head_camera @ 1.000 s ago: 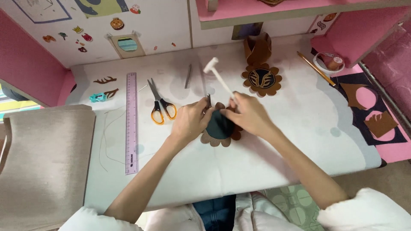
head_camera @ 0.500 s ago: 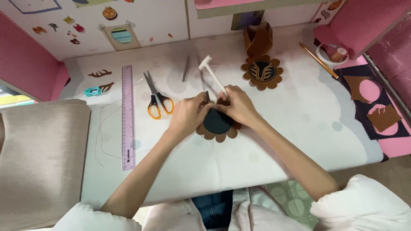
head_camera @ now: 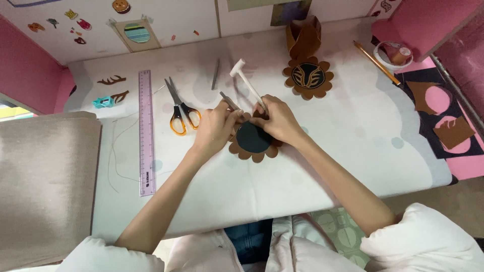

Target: Stitching together leather pieces to create a decorative flower using a needle and thread.

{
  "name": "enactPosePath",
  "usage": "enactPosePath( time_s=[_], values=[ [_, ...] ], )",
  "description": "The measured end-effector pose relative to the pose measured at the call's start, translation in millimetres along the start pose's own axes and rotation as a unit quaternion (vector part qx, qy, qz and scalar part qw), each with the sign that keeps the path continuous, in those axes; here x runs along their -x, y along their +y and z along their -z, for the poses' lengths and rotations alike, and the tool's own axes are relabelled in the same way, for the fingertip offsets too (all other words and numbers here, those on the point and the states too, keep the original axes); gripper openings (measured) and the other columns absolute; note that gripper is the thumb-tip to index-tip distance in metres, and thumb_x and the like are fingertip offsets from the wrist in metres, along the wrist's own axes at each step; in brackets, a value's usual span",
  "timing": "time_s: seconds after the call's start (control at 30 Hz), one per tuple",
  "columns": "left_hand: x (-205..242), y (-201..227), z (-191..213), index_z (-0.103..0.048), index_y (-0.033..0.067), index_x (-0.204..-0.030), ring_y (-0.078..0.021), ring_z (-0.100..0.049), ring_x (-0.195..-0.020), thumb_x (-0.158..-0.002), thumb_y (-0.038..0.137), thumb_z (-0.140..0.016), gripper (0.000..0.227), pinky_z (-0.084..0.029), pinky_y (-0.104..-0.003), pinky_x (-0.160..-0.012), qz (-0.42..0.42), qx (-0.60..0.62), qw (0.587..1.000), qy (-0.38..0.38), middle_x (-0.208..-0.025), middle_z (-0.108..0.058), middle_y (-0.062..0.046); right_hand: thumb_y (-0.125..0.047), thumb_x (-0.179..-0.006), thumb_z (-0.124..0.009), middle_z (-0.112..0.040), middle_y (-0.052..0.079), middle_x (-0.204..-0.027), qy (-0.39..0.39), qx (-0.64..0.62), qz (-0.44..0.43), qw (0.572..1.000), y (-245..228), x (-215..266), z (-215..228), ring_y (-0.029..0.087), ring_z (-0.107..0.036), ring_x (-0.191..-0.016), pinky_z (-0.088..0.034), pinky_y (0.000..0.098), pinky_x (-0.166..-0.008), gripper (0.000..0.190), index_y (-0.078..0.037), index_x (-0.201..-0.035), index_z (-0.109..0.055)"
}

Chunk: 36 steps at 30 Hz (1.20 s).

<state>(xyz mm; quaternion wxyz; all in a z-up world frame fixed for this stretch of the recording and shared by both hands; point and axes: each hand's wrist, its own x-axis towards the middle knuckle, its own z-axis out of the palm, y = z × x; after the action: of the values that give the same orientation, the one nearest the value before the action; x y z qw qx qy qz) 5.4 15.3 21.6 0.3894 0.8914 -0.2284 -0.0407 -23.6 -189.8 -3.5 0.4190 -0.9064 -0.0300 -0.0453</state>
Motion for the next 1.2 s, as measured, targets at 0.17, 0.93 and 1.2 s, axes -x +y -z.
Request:
enactPosePath(
  time_s=[0.17, 0.93, 1.2],
  values=[
    [-4, -7, -9, -0.068, 0.0103, -0.096, -0.0272, -0.074, -0.071, -0.102, 0.029, -0.064, 0.020, -0.057, -0.040, -0.072, -0.029, 0.009, 1.000, 0.006, -0.059, -0.069, -0.002, -0.016, -0.085, -0.080, -0.053, 0.008, -0.084, -0.005, -0.019, 0.010, 1.000, 12, 0, 1, 0.030, -0.060, -0.083, -0.049, 0.0396, -0.076, 0.027, -0.011, -0.089, -0.053],
    [-4, -3, -12, -0.066, 0.0067, -0.089, -0.0371, -0.072, -0.075, -0.102, 0.034, -0.065, 0.030, -0.055, -0.048, -0.070, -0.041, -0.024, 0.999, 0.013, -0.062, -0.069, -0.010, -0.013, -0.084, -0.080, -0.053, 0.011, -0.082, 0.006, -0.022, 0.030, 0.999, 14, 0, 1, 0.031, -0.059, -0.081, -0.046, 0.0402, -0.073, 0.023, -0.008, -0.090, -0.058],
    [-4, -4, -14, -0.067, 0.0065, -0.087, -0.0332, -0.072, -0.067, -0.100, 0.027, -0.068, 0.025, -0.057, -0.043, -0.065, -0.096, -0.067, 0.993, 0.033, -0.060, -0.068, -0.009, -0.015, -0.083, -0.082, -0.057, 0.009, -0.080, 0.020, -0.040, 0.016, 0.999, 17, 0, -1, 0.028, -0.060, -0.077, -0.048, 0.0377, -0.071, 0.024, -0.008, -0.088, -0.060]
  ],
)
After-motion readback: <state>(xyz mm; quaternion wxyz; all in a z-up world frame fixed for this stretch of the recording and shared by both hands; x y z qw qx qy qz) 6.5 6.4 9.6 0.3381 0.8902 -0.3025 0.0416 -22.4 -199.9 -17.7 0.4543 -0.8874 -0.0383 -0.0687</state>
